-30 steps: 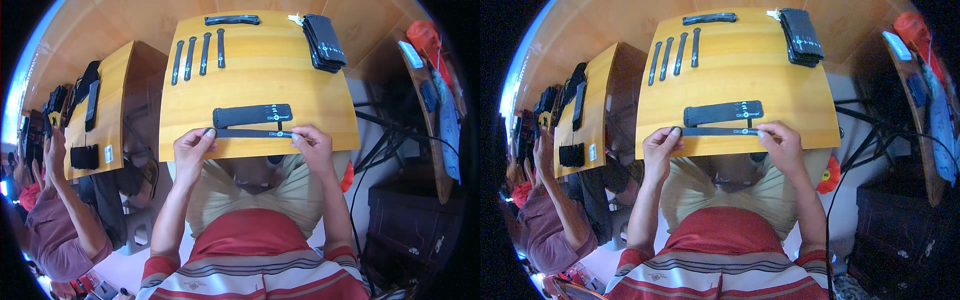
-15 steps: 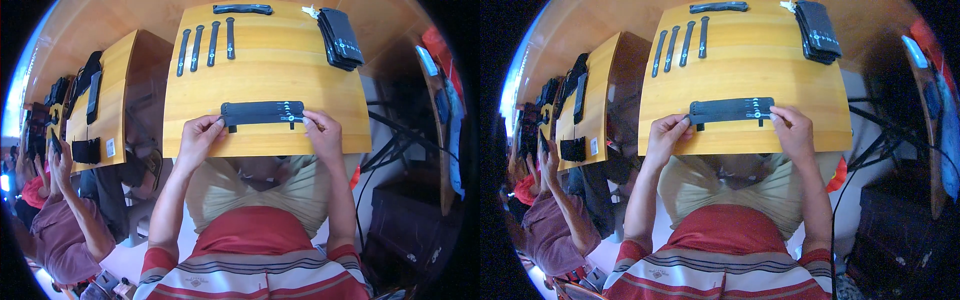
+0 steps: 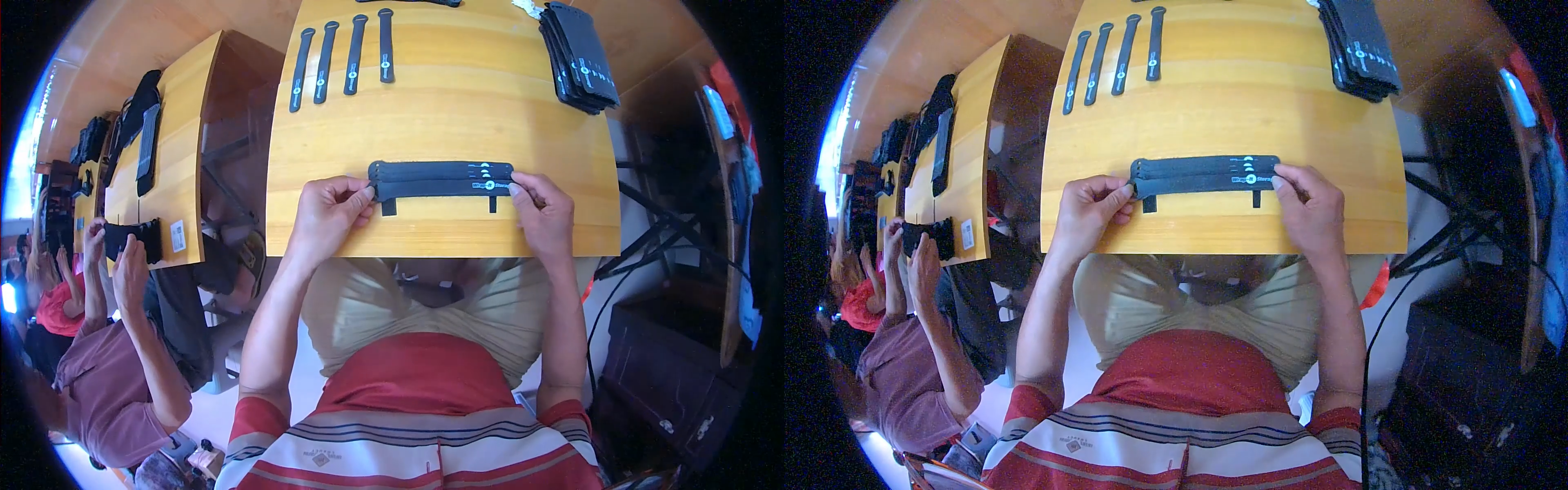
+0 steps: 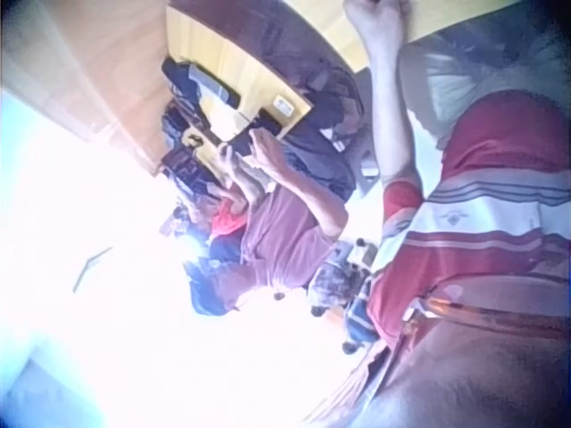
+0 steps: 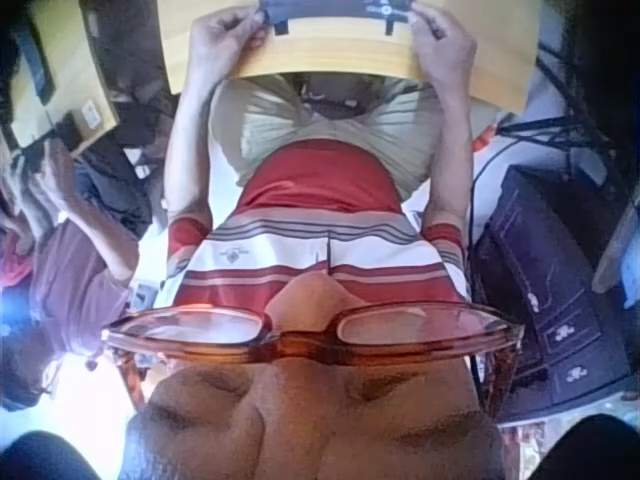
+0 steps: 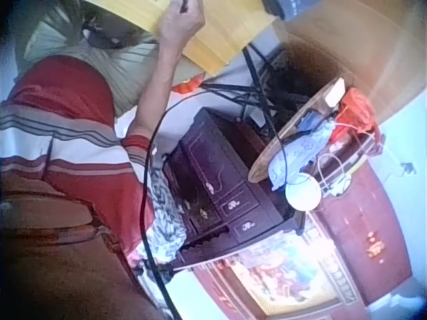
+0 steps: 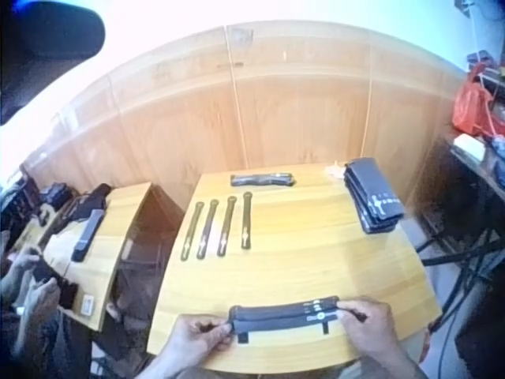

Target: Assembling and organizing black straps with circular labels on a wooden table.

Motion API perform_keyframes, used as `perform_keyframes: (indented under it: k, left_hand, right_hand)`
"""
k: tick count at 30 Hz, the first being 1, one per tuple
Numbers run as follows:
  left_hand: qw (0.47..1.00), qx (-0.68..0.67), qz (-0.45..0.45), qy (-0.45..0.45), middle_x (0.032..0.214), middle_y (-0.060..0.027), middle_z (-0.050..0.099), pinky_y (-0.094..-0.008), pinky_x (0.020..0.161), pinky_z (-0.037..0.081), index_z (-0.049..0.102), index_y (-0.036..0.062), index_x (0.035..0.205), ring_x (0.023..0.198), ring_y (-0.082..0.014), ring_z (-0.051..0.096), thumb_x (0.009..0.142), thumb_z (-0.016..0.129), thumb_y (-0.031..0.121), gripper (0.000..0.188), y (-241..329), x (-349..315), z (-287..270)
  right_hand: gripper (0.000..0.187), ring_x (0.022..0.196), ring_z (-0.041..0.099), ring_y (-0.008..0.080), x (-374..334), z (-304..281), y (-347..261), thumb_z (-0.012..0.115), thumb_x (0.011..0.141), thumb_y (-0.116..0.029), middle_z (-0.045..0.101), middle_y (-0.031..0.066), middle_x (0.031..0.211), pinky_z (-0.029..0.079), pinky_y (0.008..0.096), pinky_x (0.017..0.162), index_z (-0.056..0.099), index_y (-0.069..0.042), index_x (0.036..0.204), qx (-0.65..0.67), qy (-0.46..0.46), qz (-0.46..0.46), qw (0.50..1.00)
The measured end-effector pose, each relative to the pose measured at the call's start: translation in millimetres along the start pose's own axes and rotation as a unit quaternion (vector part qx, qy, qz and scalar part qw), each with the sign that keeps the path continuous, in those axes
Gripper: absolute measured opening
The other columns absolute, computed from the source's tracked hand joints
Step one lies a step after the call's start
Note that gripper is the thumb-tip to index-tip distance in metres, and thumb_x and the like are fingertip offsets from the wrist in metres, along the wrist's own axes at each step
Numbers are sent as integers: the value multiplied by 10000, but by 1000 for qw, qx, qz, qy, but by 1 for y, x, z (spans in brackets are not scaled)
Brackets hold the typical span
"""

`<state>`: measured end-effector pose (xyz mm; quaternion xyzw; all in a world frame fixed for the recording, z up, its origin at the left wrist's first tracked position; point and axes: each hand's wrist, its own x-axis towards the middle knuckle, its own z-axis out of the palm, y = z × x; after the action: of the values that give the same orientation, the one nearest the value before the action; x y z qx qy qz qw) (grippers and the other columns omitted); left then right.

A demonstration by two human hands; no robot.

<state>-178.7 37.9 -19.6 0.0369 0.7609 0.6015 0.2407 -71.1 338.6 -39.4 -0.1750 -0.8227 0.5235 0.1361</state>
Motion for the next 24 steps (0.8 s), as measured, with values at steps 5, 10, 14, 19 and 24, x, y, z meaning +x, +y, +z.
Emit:
perform_keyframes:
  k: [5, 10, 14, 19, 24]
  left_hand:
    - [1000, 2, -9, -13, 780, -30, 691, -207, 619, 520, 734, -46, 989, 674, -53, 606, 971, 673, 71, 133, 1, 3, -2]
    - [999, 19, -20, -15, 778, -45, 704, -213, 605, 526, 736, -48, 981, 656, -58, 617, 951, 697, 64, 123, 2, 6, -3]
    - [999, 18, -26, -20, 781, -47, 706, -212, 612, 530, 736, -53, 980, 661, -61, 620, 942, 706, 54, 118, 1, 7, -5]
    - [999, 16, -37, -19, 792, -49, 712, -211, 618, 525, 735, -54, 977, 672, -63, 624, 929, 714, 37, 105, 3, 6, -5]
    - [999, 13, -41, -17, 796, -48, 714, -209, 626, 519, 737, -51, 975, 677, -63, 626, 924, 711, 27, 97, 5, 4, -4]
  right_hand:
    - [167, 775, 656, 157, 1, 0, 1, 701, 903, -44, 719, 112, 906, 512, 276, 707, 724, 24, 1054, -15, 4, -35, 999]
    - [166, 787, 656, 160, 1, 0, -3, 694, 897, -25, 717, 123, 912, 508, 272, 719, 721, 32, 1051, -26, 2, -44, 999]
    - [158, 768, 647, 160, 2, 0, -6, 692, 892, -14, 706, 122, 890, 506, 275, 705, 722, 32, 1041, -34, 4, -48, 998]
    - [138, 722, 622, 166, 1, -1, -9, 688, 884, 1, 674, 113, 833, 488, 284, 662, 721, 33, 1015, -63, 0, -75, 995]
    - [145, 706, 622, 183, 2, -1, -9, 683, 884, 0, 670, 118, 838, 483, 290, 645, 718, 33, 1020, -70, 3, -119, 990]
